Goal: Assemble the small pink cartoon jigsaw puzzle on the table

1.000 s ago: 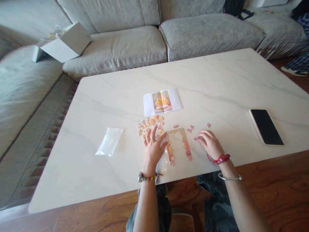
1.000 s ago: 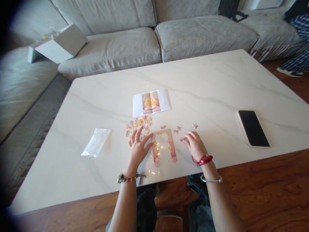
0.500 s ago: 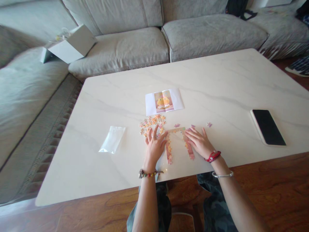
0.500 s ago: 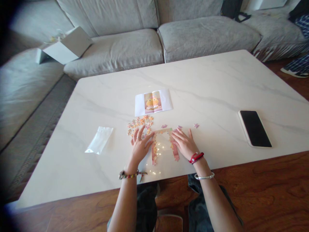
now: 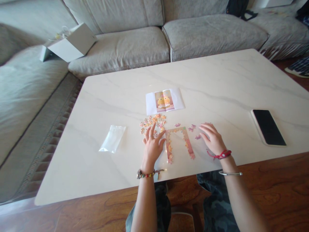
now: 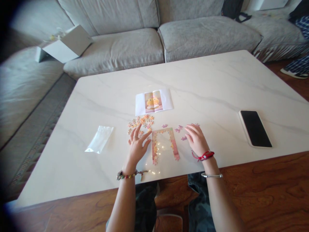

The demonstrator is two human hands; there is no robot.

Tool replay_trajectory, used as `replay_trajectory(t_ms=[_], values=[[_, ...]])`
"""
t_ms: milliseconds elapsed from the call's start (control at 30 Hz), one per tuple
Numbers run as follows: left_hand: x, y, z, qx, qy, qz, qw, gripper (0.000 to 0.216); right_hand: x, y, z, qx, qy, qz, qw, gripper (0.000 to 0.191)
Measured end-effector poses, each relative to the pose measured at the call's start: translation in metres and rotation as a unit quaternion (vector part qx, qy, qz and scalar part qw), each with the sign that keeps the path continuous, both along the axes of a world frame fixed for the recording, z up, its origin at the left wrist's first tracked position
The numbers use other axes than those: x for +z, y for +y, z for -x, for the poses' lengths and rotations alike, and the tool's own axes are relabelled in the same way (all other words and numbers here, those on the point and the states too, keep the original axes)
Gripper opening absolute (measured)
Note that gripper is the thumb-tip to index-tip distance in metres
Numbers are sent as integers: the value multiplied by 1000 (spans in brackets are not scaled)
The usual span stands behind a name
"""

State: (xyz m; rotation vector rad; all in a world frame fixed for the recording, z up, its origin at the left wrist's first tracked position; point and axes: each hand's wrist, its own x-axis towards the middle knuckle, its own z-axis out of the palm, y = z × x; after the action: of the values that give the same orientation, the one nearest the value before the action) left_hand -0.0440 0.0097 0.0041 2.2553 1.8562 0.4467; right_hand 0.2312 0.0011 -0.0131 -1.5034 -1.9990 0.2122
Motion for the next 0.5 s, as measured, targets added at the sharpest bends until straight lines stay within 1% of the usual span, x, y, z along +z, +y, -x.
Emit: replay_trajectory(t_ms=[67,133,300,400,500], values=[[0,0,3,12,-7,-17,1000,31,1,-1,-11,-6,-2,0,1000,24],[0,1,7,32,-11,-25,999,29,1,-3,-16,7,-12,18,1000,21],[-1,1,14,102,-14,-39,994,27,0,-3,-8,57,-30,65,996,10],[1,0,18,113,-18,-32,993,27,2,-3,-3,73,-17,75,994,10],[3,-2,21,109,-22,-30,993,27,5,-5,-2,67,-1,85,994,9]])
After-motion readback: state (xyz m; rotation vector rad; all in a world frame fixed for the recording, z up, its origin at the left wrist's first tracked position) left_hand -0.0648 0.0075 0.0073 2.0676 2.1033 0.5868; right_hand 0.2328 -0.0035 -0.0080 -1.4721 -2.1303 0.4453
